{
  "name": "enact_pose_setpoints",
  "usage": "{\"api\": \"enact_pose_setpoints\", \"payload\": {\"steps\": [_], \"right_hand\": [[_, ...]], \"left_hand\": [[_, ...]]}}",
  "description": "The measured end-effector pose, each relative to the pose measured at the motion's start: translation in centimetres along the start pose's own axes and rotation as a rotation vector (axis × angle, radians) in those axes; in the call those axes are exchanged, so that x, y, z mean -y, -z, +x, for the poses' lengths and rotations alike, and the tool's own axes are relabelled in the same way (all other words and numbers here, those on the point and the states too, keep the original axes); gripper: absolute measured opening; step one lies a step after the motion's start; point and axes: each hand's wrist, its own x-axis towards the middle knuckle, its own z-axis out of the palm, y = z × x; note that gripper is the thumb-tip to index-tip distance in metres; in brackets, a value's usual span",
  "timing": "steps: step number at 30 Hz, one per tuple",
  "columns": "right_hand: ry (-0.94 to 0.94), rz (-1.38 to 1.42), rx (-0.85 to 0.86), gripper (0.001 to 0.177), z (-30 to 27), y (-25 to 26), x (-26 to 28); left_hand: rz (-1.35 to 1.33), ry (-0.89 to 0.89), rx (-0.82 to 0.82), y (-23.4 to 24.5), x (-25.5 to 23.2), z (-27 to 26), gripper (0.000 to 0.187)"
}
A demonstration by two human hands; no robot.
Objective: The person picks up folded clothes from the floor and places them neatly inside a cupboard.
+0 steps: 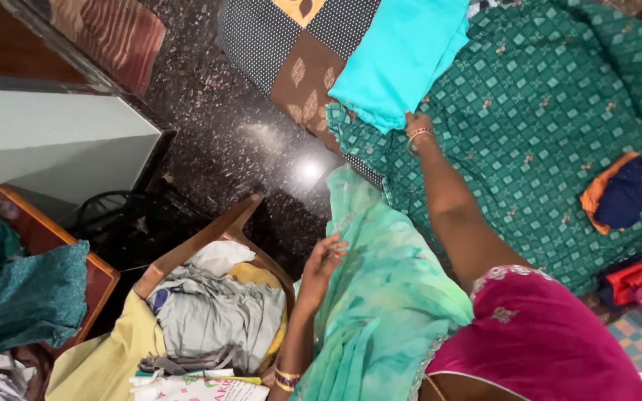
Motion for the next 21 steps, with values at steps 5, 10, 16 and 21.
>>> {"api": "enact_pose_setpoints", "payload": {"steps": [5,10,16,21], "right_hand": [[-0.119,0.187,-0.067,0.037,1.5,-4.3,-2.2],[-0.066,0.228,0.148,0.042,-1.1,-8.0,-5.3],[-0.012,-0.009,-0.286,0.041,0.9,-8.0,-4.5],[-0.004,0.621,-0.382,0.062,2.9,-7.2,-2.3]], "left_hand": [[-0.032,0.175,-0.097,-0.4,-1.2,-0.2,0.046],[-0.024,0.186,-0.143,-0.8,-3.1,1.1,0.047],[-0.029,0.174,-0.196,-0.6,-3.8,2.0,0.048],[-0.040,0.191,-0.233,-1.2,-3.9,1.9,0.048]]}}
